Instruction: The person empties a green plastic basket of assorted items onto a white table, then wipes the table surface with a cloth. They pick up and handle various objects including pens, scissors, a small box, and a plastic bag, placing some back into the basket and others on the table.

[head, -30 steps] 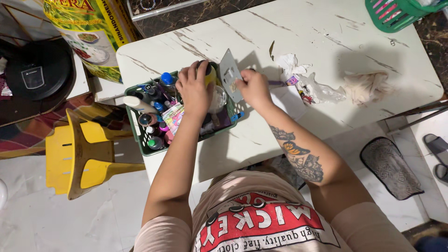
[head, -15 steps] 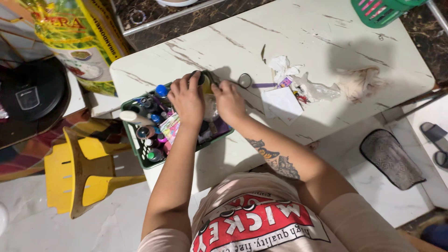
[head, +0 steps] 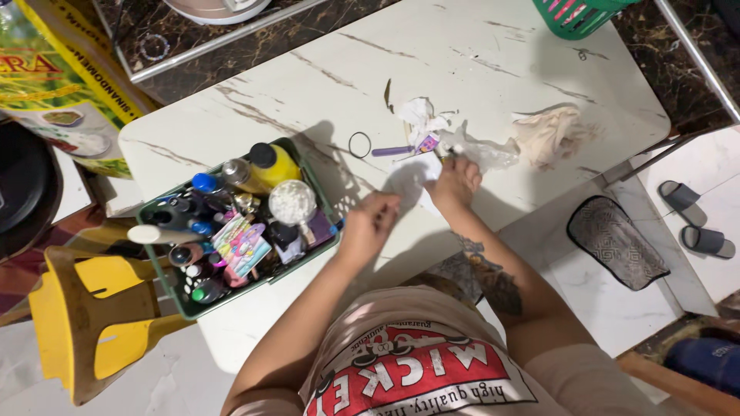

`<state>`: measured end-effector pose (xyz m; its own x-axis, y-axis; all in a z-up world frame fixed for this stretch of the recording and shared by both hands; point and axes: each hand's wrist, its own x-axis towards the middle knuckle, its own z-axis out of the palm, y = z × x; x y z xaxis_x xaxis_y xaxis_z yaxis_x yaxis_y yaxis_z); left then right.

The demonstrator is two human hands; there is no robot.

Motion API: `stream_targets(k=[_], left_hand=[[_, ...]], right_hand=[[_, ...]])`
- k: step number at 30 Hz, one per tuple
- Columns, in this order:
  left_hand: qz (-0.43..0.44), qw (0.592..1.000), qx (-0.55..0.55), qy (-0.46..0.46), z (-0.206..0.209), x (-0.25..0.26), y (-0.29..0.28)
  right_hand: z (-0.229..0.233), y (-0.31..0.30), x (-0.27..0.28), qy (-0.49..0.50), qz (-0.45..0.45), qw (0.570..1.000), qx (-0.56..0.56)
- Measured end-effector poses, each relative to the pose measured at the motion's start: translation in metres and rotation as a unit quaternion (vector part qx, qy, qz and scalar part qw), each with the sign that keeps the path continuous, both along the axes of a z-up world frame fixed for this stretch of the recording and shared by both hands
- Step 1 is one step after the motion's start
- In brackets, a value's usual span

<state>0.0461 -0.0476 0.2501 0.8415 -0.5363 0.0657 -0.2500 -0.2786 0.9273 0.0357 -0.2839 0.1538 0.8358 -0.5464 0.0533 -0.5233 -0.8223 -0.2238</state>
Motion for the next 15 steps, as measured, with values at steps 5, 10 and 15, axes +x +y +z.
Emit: stream_targets(k=[5,10,15], left_hand=[[0.025,0.969,0.107,-0.221,-0.048,-0.003,-0.052],[-0.006,0.944,0.211,-0.252,-0.093,0.031,-0.079],[0.017,0.971,0.032,0.238,-0.129,0.043,-0.082]], right_hand=[[-0.013,-0.022,-0.037,-0.132,0.147,0.974,0.115],[0.008,-0.051,-0.041,-0.099,0.138,0.921,0.351],[0.051,-0.09,-0.032,-0.267,0.157,0.947,0.086]])
